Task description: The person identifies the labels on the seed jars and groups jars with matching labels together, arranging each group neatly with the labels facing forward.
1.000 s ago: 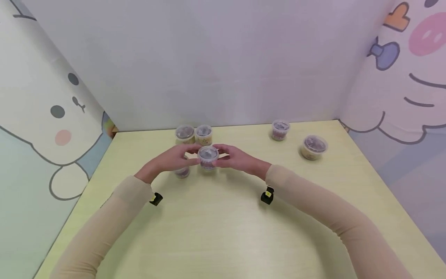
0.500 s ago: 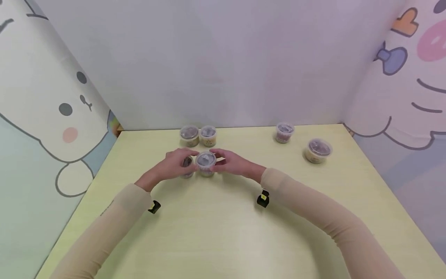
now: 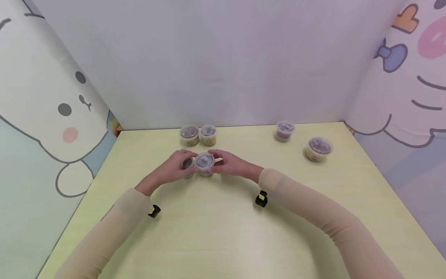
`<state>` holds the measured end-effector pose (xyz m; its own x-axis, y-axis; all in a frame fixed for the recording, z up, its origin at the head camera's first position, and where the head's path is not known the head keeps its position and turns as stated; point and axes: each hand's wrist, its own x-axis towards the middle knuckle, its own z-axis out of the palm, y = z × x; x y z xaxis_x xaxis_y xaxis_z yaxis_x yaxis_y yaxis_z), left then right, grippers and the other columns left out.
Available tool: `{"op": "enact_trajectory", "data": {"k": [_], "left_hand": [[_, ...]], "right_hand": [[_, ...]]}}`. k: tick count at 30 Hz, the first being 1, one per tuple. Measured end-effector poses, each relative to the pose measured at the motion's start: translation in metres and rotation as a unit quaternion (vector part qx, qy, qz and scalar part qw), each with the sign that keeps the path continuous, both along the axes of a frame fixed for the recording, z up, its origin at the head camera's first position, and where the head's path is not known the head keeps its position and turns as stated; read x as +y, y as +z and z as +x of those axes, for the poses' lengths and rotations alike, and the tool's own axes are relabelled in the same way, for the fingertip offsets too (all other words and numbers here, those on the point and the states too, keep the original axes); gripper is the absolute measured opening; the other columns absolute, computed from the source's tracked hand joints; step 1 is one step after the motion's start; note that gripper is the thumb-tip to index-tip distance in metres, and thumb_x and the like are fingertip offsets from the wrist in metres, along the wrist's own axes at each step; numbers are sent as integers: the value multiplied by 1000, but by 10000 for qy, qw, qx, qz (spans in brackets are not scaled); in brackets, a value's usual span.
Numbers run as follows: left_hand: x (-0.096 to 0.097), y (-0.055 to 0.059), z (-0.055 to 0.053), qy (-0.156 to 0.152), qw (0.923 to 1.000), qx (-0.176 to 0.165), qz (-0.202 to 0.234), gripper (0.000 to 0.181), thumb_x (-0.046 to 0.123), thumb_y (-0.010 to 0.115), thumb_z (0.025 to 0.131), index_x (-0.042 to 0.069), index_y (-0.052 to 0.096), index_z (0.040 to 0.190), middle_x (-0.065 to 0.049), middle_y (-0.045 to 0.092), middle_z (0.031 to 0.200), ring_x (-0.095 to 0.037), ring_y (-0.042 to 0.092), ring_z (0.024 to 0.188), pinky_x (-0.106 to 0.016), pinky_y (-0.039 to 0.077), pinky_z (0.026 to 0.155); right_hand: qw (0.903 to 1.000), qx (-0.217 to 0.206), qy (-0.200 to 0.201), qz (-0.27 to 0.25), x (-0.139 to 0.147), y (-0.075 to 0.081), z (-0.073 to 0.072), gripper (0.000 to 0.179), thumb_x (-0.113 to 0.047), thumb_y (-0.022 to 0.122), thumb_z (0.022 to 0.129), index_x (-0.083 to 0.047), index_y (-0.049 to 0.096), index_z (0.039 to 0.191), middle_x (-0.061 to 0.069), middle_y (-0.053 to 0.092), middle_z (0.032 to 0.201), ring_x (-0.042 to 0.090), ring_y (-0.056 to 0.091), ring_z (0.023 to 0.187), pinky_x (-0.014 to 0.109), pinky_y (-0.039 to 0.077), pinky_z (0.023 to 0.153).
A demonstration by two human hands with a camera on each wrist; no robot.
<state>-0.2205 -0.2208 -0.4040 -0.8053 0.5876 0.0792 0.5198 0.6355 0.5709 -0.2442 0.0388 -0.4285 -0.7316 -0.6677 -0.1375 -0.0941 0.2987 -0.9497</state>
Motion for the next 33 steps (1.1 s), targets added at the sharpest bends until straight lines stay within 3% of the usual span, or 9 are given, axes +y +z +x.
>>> {"op": "enact_trajectory", "data": {"k": [4,7,13,33], "left_hand": [[1,-5,1,5,9996,233,127,48,11,75,92,-6,59,133,-26,57,133,-43,49,126,-60,37,106],[3,-10,4,42,9984,563,-28,48,11,75,92,-7,60,133,-27,57,131,-44,50,123,-62,37,103],[6,-17,9,159,9937,1077,-261,47,12,77,90,-7,61,130,-25,59,127,-44,51,120,-64,37,99],[9,-18,10,295,9922,1138,-422,49,14,77,91,-5,60,133,-23,58,127,-44,49,122,-63,36,100]], "right_hand": [[9982,508,-57,323,-2,2,1,72,-15,71,97,-3,34,156,17,51,145,31,60,124,35,51,101],[9933,931,-42,683,-3,3,3,72,-18,72,97,-1,34,155,17,54,143,29,62,121,33,51,100],[9878,1136,-25,1064,-6,5,8,72,-22,72,97,-2,34,156,15,54,145,26,63,121,32,51,100],[9863,1138,-31,1197,-5,4,7,74,-24,69,99,-4,30,158,15,53,146,26,62,121,32,50,101]]}}
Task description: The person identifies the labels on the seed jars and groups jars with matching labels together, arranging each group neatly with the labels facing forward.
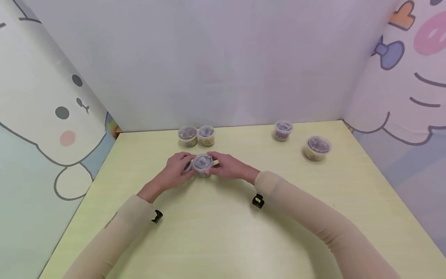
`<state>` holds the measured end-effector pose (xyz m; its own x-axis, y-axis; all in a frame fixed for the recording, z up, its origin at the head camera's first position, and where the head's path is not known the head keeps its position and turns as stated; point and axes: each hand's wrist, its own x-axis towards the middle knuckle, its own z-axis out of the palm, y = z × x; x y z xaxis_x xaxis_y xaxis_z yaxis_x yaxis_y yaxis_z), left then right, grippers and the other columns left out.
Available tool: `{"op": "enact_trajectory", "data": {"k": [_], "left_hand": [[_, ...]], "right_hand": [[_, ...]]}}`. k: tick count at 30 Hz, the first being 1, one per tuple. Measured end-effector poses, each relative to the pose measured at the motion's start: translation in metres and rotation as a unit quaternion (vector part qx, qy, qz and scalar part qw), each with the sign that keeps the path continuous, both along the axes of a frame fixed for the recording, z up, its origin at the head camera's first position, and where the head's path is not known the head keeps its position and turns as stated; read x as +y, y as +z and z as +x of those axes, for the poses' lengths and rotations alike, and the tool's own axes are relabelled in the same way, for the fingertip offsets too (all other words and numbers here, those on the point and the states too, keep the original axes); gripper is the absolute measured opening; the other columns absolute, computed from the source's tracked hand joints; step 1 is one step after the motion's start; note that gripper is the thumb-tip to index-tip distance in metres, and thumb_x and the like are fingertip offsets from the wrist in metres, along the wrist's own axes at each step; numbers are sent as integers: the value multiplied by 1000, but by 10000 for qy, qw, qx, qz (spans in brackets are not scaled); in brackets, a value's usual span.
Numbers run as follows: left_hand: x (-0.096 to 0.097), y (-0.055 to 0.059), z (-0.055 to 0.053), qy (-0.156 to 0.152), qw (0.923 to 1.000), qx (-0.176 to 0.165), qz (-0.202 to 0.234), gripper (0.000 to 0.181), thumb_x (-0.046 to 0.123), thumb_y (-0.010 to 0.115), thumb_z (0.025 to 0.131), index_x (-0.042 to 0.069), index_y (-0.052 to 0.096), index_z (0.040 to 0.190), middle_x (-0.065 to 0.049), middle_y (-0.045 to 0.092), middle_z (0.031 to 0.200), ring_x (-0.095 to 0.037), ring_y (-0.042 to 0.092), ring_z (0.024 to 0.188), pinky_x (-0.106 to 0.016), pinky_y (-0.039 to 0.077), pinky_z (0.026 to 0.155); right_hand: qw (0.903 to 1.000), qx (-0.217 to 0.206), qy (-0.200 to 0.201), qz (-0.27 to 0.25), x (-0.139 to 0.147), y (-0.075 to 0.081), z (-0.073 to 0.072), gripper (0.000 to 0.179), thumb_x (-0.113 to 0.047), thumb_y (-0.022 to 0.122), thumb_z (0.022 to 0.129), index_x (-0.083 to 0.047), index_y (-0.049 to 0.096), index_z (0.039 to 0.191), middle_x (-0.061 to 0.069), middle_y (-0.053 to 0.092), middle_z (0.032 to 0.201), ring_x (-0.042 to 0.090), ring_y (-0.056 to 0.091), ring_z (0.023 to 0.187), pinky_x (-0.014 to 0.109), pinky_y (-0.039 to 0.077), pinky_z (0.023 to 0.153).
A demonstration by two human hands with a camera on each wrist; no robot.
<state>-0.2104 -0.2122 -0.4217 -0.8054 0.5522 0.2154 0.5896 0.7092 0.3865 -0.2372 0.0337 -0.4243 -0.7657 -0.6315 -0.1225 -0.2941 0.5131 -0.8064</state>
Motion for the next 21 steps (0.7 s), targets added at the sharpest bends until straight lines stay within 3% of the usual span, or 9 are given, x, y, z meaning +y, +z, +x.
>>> {"op": "enact_trajectory", "data": {"k": [3,7,12,16,21], "left_hand": [[-1,3,-1,-19,9998,-179,-5,56,15,77,92,-7,55,138,-25,56,132,-45,48,125,-64,34,104],[-2,9,0,34,9988,-495,17,76,15,76,93,-10,35,151,-30,52,137,-48,44,130,-68,30,107],[-1,23,4,211,9964,-761,-304,89,19,74,94,-5,17,159,-31,45,146,-49,38,136,-72,25,107],[7,38,9,165,9945,-678,-777,84,19,71,94,-1,22,159,-29,37,152,-47,31,142,-71,18,109],[28,62,14,-187,9916,-105,-1272,61,20,71,95,3,47,149,-24,43,149,-39,36,141,-70,19,109]], "right_hand": [[10000,75,18,15,1,2,0,74,-24,70,98,-3,31,158,16,54,145,27,62,122,34,49,103],[9993,337,163,82,1,2,-1,75,-26,69,99,0,29,158,17,54,146,29,58,128,37,46,107],[9982,445,374,148,6,-1,0,82,-31,65,101,2,19,160,19,45,153,31,50,136,40,44,109],[9975,501,476,170,19,1,-2,80,-27,64,102,1,17,160,21,39,156,36,48,137,42,45,108],[9932,914,556,465,53,16,-14,69,-22,64,102,2,30,157,22,41,154,40,47,136,48,44,108]]}}
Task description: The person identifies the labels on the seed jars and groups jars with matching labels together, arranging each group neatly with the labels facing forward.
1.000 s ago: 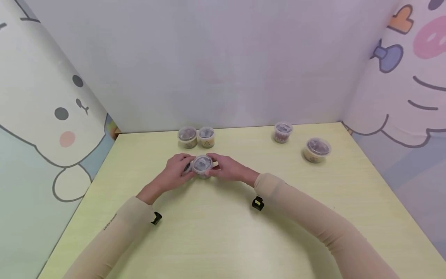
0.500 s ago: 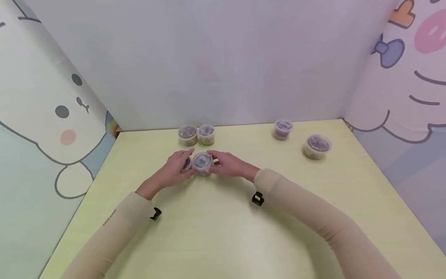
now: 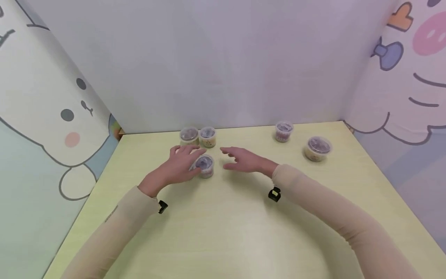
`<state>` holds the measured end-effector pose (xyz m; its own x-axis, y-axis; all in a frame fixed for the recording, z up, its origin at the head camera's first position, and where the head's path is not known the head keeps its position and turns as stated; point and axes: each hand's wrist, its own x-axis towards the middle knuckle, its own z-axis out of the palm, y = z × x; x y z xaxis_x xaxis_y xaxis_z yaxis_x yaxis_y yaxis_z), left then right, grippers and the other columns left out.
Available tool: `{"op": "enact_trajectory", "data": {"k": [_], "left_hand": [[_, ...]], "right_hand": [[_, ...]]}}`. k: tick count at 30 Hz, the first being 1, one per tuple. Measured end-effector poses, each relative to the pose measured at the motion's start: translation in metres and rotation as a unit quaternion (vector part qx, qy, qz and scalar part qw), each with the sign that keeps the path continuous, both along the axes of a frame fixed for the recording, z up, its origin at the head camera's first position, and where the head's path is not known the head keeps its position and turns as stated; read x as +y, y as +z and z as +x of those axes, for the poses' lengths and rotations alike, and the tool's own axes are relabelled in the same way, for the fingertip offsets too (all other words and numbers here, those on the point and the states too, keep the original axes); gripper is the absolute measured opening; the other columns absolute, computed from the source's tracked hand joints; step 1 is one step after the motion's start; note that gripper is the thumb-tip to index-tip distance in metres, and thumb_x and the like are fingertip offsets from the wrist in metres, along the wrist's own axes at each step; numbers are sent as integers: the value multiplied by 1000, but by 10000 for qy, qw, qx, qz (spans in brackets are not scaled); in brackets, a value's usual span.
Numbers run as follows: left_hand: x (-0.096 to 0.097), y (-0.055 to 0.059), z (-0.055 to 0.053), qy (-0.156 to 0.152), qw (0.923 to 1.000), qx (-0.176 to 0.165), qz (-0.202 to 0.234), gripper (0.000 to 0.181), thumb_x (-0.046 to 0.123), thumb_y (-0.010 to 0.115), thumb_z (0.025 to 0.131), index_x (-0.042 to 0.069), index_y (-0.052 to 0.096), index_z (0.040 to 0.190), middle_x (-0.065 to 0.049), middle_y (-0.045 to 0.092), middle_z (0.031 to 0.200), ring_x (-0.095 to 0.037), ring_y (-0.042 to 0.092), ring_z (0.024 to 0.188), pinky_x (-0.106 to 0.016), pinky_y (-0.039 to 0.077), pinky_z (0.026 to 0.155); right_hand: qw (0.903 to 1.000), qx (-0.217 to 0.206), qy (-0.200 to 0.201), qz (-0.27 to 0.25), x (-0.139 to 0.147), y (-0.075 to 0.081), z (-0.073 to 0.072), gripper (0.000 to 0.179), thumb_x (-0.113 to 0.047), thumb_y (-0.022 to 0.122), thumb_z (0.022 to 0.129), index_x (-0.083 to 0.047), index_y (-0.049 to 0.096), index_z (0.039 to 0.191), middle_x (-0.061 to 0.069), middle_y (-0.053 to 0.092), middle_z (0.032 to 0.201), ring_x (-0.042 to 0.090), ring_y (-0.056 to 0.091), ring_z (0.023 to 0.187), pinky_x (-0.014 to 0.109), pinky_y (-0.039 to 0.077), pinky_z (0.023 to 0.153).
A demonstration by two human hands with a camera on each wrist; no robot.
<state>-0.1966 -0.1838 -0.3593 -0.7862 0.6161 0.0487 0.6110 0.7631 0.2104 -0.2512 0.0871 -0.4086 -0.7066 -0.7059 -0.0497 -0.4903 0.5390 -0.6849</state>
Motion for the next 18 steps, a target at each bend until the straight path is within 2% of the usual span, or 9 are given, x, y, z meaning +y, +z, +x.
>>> {"op": "enact_trajectory", "data": {"k": [3,7,10,13,18], "left_hand": [[18,9,0,-357,9989,274,-87,51,19,71,96,2,55,142,-22,52,141,-38,47,132,-66,30,106],[47,18,-9,-652,9976,120,-198,50,19,68,98,0,54,142,-18,58,131,-32,58,115,-49,47,99],[72,20,-23,-705,9965,-113,-445,49,23,65,101,0,54,143,-16,59,130,-28,60,111,-41,49,98],[97,18,-41,-711,9946,-251,-712,46,24,62,102,3,55,143,-16,59,133,-28,60,113,-40,49,100],[133,10,-70,-564,9913,-655,-989,44,25,57,104,7,55,144,-14,57,138,-26,58,119,-39,46,103]], "right_hand": [[9985,474,-25,284,26,10,-8,62,-20,65,101,4,40,152,24,46,151,41,46,136,51,41,110],[9931,1002,-164,584,61,23,-19,52,-16,66,99,6,51,143,24,52,144,40,46,136,51,36,113],[9884,1295,-308,724,85,30,-28,46,-11,67,98,9,55,138,27,54,141,42,47,134,53,37,112],[9808,1623,-481,969,108,37,-36,44,-8,67,97,11,56,135,30,54,138,46,49,131,56,39,109],[9706,1711,-906,1433,141,44,-46,44,-6,63,96,12,55,135,34,52,137,48,49,128,58,39,108]]}}
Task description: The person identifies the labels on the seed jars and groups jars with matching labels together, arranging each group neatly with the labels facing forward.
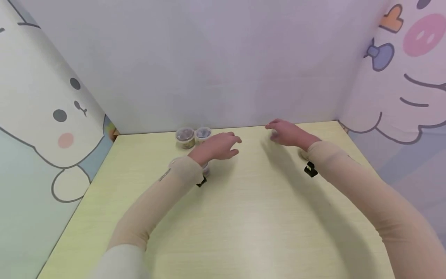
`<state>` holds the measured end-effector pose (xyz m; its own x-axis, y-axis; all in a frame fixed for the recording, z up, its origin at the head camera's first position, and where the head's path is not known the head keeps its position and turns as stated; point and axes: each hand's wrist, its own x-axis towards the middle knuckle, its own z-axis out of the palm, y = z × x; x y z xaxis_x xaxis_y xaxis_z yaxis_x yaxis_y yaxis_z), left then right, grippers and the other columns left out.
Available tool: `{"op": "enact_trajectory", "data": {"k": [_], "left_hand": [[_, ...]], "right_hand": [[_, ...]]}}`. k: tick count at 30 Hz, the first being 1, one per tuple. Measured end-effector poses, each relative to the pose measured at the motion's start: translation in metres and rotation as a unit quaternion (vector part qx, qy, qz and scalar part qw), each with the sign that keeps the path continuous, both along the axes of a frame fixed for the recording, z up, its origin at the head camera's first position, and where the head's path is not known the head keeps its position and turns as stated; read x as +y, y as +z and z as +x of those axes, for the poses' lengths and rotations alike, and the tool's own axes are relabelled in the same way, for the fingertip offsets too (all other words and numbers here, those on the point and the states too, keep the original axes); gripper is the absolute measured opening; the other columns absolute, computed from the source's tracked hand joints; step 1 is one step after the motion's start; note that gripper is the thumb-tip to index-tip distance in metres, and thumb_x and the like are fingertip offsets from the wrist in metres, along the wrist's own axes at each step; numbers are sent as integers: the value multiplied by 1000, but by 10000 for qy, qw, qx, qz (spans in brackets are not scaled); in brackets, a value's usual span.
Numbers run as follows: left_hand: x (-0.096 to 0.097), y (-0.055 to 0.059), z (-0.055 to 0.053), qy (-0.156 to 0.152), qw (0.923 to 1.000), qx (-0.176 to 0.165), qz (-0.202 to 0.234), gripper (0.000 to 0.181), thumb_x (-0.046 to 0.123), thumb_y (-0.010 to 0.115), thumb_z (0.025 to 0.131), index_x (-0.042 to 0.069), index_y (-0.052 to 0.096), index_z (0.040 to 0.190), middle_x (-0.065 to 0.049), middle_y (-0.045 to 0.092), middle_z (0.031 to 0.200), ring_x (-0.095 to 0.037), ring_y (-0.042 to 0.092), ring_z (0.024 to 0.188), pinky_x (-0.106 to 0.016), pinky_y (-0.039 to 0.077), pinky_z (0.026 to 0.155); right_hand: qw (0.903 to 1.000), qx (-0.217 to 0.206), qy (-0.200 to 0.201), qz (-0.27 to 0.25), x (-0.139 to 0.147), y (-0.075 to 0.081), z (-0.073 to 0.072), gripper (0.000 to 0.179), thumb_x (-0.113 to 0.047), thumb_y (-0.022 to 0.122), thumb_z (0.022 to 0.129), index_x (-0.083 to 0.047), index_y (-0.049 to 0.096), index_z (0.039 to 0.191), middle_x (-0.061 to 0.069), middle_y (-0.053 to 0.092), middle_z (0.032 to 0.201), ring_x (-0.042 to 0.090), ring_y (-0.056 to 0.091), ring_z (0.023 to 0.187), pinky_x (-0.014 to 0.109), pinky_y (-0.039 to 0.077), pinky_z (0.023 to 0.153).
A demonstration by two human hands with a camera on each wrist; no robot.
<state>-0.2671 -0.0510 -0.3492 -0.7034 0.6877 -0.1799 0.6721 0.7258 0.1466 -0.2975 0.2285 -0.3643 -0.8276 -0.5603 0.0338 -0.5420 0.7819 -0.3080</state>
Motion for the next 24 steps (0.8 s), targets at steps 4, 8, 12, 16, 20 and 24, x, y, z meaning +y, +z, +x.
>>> {"op": "enact_trajectory", "data": {"k": [4,8,12,16,20,24], "left_hand": [[24,-11,-21,175,9996,-208,-62,45,25,55,106,7,51,147,-12,55,143,-25,54,126,-39,43,107],[48,-24,-38,364,9990,-242,97,50,26,54,106,4,44,150,-11,52,147,-24,52,131,-38,43,108],[71,-38,-49,686,9954,-412,518,58,27,54,105,3,35,155,-12,46,153,-23,54,129,-36,43,108],[89,-51,-56,957,9886,-655,964,65,28,54,105,3,27,158,-12,37,160,-24,45,139,-35,37,114],[101,-60,-63,1107,9824,-781,1285,66,28,54,105,2,25,158,-13,38,159,-25,41,143,-34,35,115],[110,-69,-67,1217,9780,-868,1458,64,26,56,104,1,29,156,-15,50,148,-25,51,133,-34,42,109]], "right_hand": [[9983,-267,-502,160,20,1,-8,56,-14,64,98,12,45,144,38,43,141,52,43,130,62,36,109],[9940,-547,-866,381,34,-3,-16,70,-9,66,94,14,32,150,42,35,145,55,37,134,64,31,111],[9889,-797,-1129,550,40,-10,-21,78,-1,65,91,16,21,152,44,32,147,56,33,136,63,28,113],[9854,-912,-1307,595,43,-16,-24,81,1,65,89,19,17,151,45,29,147,57,30,138,61,26,115],[9826,-976,-1471,570,47,-21,-28,80,1,65,88,21,17,150,45,29,148,57,28,139,60,24,117],[9794,-1190,-1599,333,51,-29,-32,76,3,63,89,19,21,150,42,29,150,56,27,140,60,22,117]]}}
